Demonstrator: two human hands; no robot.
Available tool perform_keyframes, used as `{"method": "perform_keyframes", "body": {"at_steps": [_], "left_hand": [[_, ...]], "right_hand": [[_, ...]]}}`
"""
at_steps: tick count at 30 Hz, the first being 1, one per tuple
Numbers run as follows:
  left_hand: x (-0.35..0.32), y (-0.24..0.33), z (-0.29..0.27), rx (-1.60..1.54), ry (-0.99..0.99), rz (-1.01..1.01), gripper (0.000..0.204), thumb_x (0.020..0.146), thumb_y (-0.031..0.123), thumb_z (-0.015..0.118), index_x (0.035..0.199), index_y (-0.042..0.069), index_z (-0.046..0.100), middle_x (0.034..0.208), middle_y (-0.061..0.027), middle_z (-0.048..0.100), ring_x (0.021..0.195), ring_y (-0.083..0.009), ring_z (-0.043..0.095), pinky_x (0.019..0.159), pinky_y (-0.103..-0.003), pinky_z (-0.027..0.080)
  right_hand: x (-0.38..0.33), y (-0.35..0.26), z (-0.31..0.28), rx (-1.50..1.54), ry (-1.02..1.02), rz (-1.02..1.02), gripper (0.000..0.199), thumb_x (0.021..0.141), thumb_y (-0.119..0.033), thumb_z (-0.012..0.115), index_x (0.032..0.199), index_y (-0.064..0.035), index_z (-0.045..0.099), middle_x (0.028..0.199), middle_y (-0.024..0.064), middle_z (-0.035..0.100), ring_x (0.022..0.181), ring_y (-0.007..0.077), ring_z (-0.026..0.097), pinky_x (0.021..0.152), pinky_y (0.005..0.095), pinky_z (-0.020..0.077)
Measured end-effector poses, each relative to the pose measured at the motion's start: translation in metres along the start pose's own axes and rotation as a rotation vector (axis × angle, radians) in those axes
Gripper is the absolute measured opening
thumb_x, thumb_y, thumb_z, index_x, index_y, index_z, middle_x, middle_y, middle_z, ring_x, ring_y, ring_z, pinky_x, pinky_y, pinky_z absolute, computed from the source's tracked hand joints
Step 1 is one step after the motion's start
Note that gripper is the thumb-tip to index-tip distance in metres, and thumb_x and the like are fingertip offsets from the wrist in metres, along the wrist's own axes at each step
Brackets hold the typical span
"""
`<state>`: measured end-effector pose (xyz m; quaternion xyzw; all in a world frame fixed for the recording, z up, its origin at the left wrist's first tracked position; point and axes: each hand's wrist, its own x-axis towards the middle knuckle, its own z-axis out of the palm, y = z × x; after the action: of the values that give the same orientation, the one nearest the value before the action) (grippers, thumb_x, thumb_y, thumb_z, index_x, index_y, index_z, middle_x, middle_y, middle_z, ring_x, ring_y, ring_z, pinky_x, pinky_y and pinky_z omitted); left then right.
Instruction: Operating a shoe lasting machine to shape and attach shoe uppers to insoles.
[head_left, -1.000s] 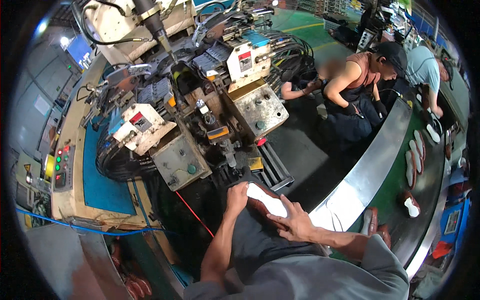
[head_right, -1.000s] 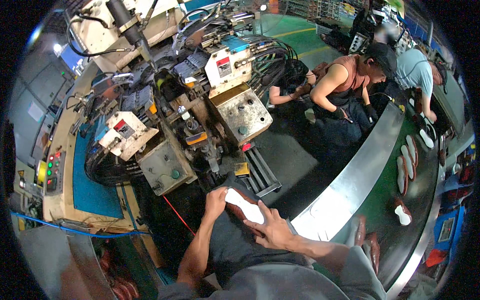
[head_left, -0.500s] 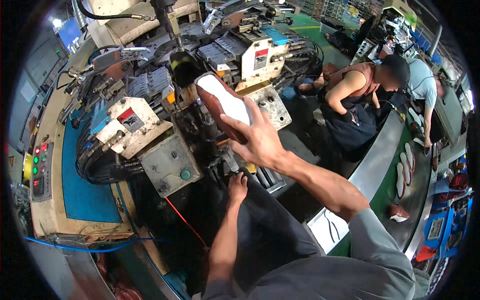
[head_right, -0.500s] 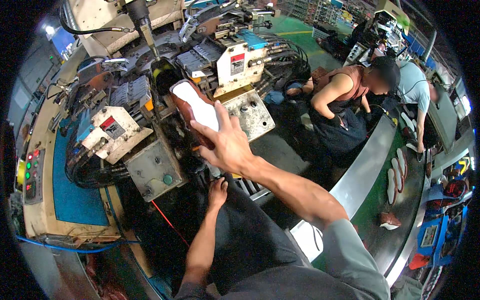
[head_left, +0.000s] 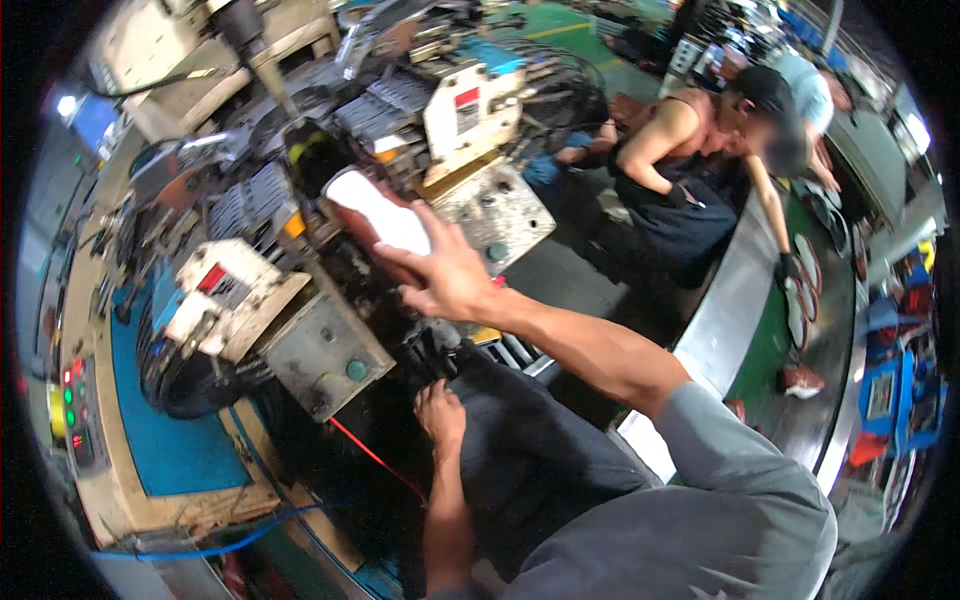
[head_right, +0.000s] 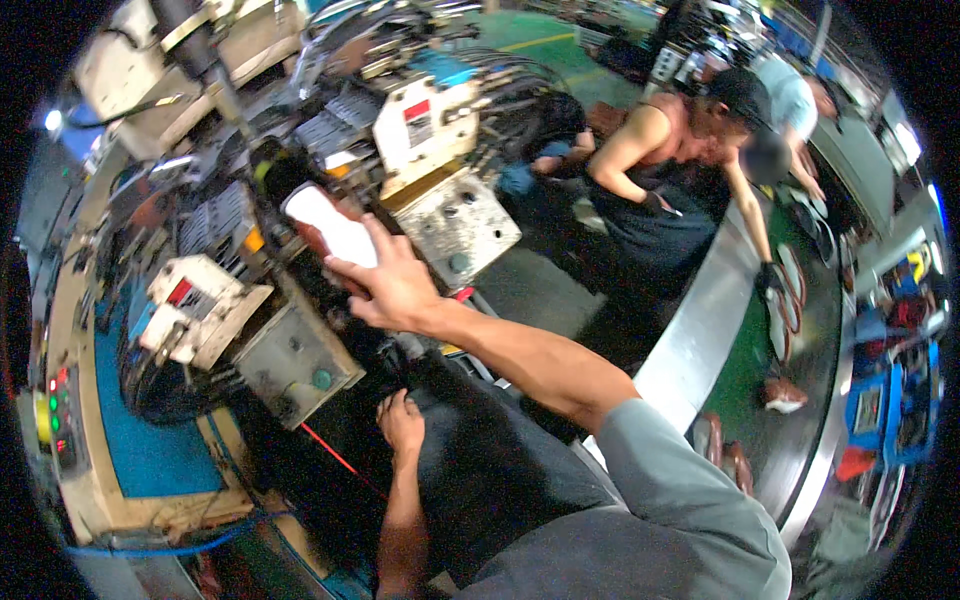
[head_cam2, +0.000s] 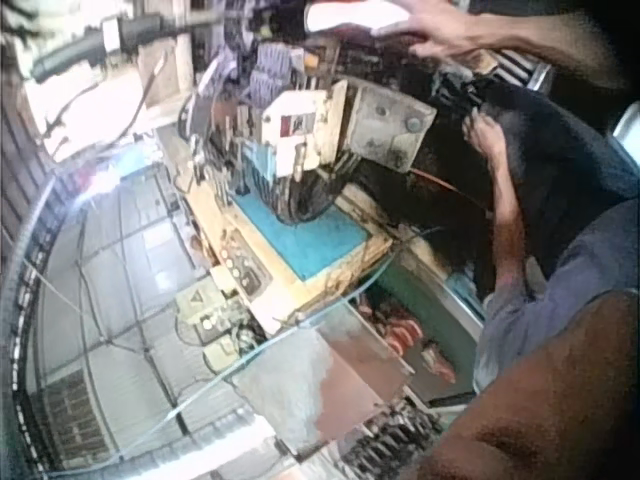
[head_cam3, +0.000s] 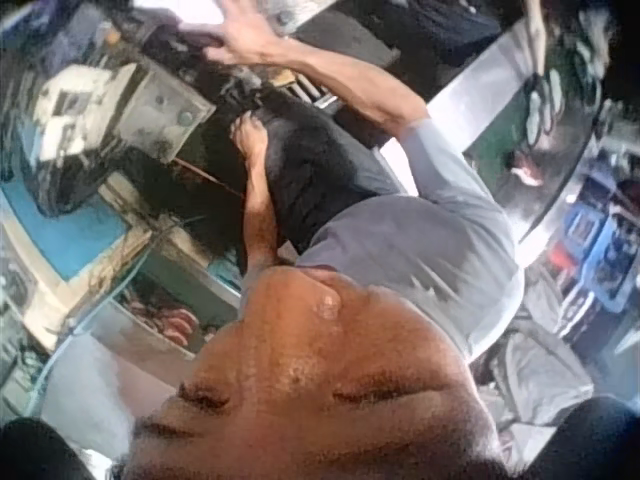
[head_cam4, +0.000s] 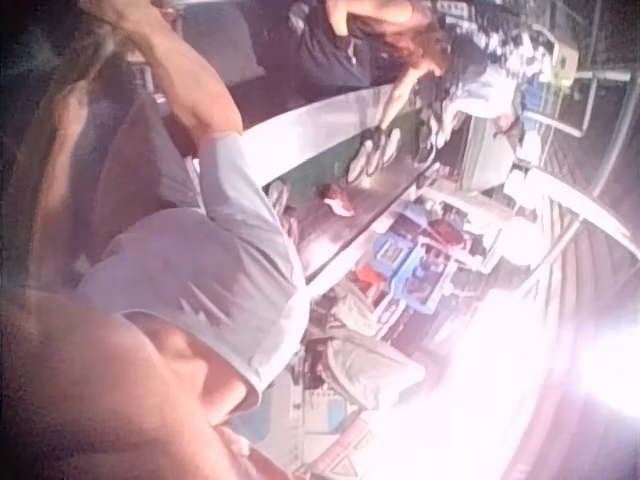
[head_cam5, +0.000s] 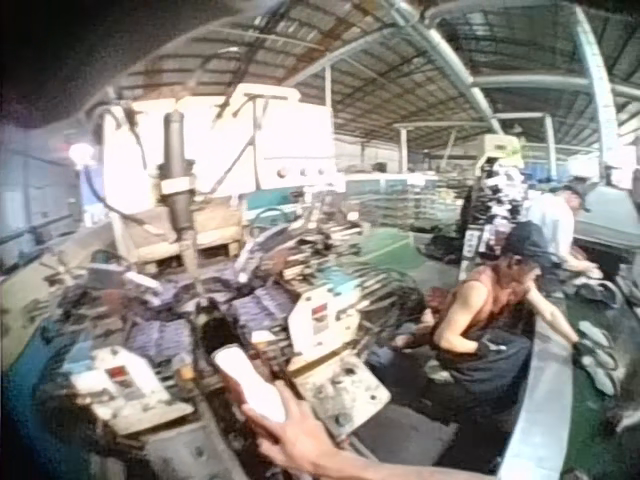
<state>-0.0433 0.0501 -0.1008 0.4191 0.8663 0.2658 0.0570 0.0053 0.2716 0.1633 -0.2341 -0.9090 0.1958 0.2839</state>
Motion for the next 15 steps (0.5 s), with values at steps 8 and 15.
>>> {"method": "perform_keyframes", "body": {"at_steps": [8,15], "left_hand": [[0.001,0.010,-0.001,0.066,-0.025,-0.010,0.029,0.095,0.017,0.063,0.117,0.005,0.079,0.124,-0.0171,0.075,0.125,-0.0395,0.063,0.110,-0.054,0.047],[-0.006,0.003,-0.009,0.049,-0.075,-0.052,0.032,0.095,0.016,0.064,0.120,0.004,0.078,0.123,-0.0173,0.074,0.124,-0.0398,0.063,0.108,-0.053,0.047]], "right_hand": [[-0.017,-0.030,0.025,-0.098,0.095,-0.128,0.086,0.080,-0.031,0.084,0.159,-0.0191,0.053,0.168,0.0454,0.017,0.150,0.0683,0.026,0.123,0.0634,0.0375],[-0.017,-0.033,0.040,-0.078,0.166,-0.206,0.082,0.078,-0.024,0.082,0.154,-0.0094,0.055,0.165,0.0440,0.027,0.156,0.0627,0.023,0.129,0.0644,0.0259]]}}
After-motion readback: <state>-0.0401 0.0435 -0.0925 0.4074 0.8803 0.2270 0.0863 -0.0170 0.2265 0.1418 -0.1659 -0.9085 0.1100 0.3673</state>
